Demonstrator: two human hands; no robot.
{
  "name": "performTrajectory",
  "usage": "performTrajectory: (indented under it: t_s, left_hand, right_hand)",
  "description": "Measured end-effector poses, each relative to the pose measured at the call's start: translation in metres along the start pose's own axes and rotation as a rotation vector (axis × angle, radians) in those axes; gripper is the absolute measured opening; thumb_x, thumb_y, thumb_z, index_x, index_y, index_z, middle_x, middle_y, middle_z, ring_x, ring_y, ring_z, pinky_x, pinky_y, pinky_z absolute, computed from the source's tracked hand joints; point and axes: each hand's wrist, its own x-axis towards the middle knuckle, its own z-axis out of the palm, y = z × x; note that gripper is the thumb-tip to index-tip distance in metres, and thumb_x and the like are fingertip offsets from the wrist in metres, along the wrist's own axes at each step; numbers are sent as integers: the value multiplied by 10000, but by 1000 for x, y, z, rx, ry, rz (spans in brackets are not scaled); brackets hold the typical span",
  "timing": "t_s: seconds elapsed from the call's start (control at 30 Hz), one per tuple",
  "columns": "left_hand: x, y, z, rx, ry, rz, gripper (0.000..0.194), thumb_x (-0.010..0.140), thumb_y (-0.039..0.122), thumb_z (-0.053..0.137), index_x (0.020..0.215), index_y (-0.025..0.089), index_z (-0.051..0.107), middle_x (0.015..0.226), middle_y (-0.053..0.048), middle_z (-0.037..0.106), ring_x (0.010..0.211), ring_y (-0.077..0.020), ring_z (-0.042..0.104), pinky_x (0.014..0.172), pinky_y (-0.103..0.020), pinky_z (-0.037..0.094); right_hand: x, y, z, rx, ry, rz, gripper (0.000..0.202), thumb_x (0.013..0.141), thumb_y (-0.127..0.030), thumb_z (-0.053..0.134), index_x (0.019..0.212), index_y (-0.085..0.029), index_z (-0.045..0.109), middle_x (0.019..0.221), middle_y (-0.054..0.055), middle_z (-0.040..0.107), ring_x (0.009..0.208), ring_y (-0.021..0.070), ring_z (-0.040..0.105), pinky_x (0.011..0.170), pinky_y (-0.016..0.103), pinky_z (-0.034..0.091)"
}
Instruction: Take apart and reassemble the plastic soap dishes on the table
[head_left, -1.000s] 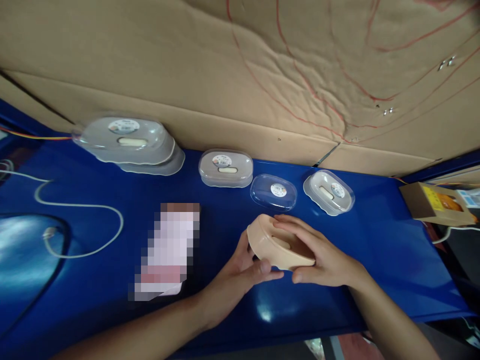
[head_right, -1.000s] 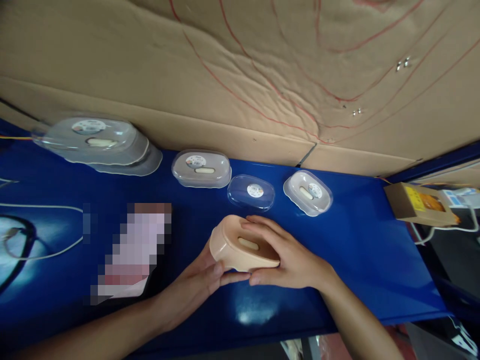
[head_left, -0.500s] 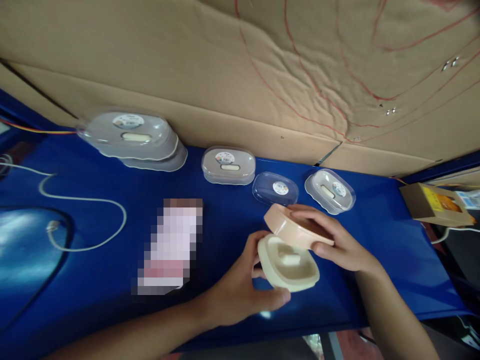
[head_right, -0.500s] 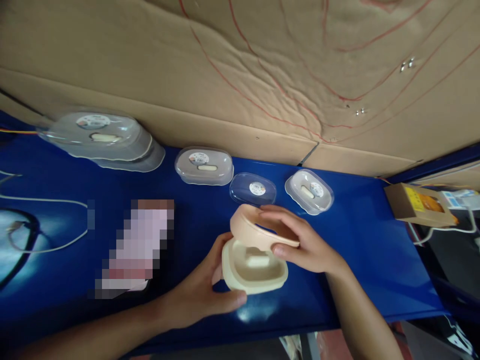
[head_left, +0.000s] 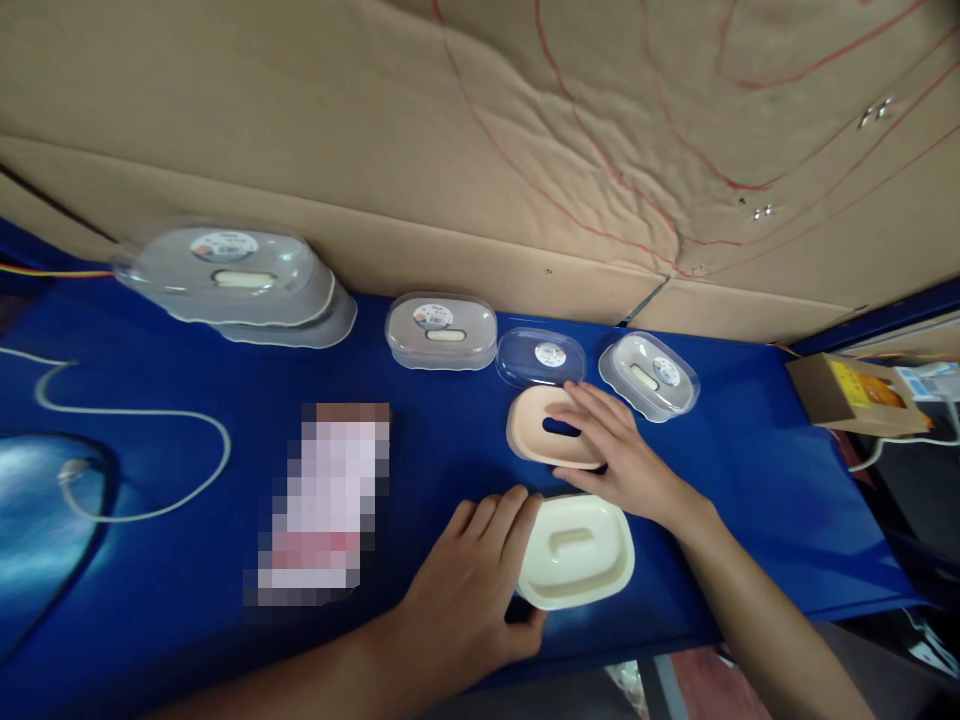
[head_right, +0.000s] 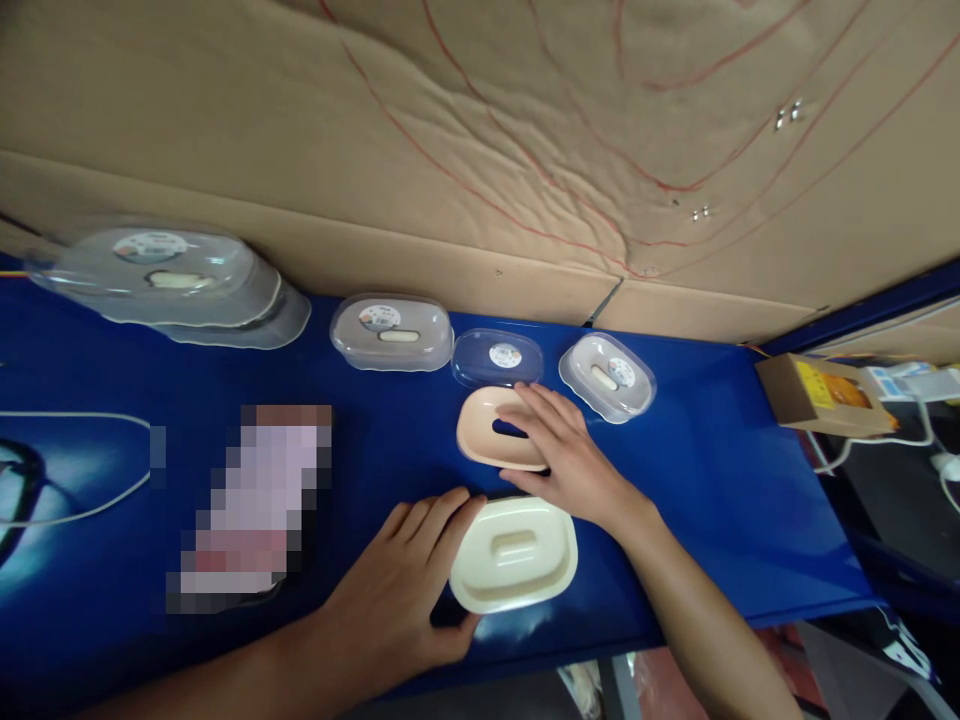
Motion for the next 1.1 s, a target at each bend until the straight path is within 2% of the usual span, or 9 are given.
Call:
performTrajectory:
  t_s: [0.17,0.27,0.37,0.43,0.6,0.73,0.87,0.97,1.1]
  left_hand:
    - [-2,-3,4,4,181,60,1002,694,211,642,1624,97,287,1594,-279,461,1311,-456,532,1059,-585,367]
    - [-6,-4,2,-88,370,139,925,708,226,703,1561,191,344,1634,-251,368,1376,-466,463,1097,-602,319]
    - [-11,-3,-7,-361,508,134,542,874,269,690,1369,243,472,1465,-177,514,1339,-368,503,1091,-513,373]
    - [-12,-1,-14,-597,512,24,107,1027,285,542,1124,242,563,1115,-84,652,1048,-239,623,927,-377,460]
    - [-4,5,-25,-1067,492,-322,516,1067,579,454,674,244,450,552,60,392,499,-123,326,513,-288,292]
    - [3,1,-26,-1204,450,-367,684,1037,654,451,498,240,374,508,23,400,503,-130,344,537,-310,329]
    - [11,-3,-31,-1489,566,-347,566,995,674,512,726,207,681,952,-59,686,912,-220,624,776,-328,523]
    - [12,0,-32,-1783,347,-293,563,989,695,523,1186,211,732,1245,-93,722,1252,-291,609,1084,-419,470]
    - [7,4,-26,-2057,-73,-249,678,987,733,492,1368,204,677,1341,-118,734,1372,-348,587,1180,-495,392]
  right_hand:
    - [-2,1,-1,-63,62,-9,700,1010,-511,662,1615,-303,377,1764,131,237,1642,363,186,1278,653,254]
    - [-5,-8,-9,-20,149,-98,586,1024,-461,657,1553,-298,465,1682,136,409,1587,352,334,1246,608,332]
    - [-10,-25,-20,87,97,-195,473,1041,-418,630,1486,-290,534,1429,106,663,1365,292,599,1153,513,454]
    - [-13,-39,-22,133,-51,-211,567,991,-509,686,1481,-261,544,1365,106,698,1297,290,638,1119,490,484]
    - [-20,-65,-6,61,-319,-169,934,810,-545,869,1591,-261,442,1631,161,474,1525,390,408,1240,604,342]
    - [-23,-64,1,50,-365,-169,815,849,-370,852,1560,-253,471,1622,156,484,1500,366,448,1222,566,398]
    - [-26,-62,-11,31,-222,-245,730,893,-410,799,1530,-237,487,1613,159,493,1517,358,429,1224,549,413]
    - [-26,-67,-14,32,-32,-340,685,942,-476,750,1530,-254,478,1616,160,485,1547,341,390,1241,540,393]
    - [-25,-65,-12,23,53,-411,710,972,-595,678,1552,-244,466,1605,163,502,1551,336,395,1247,520,397]
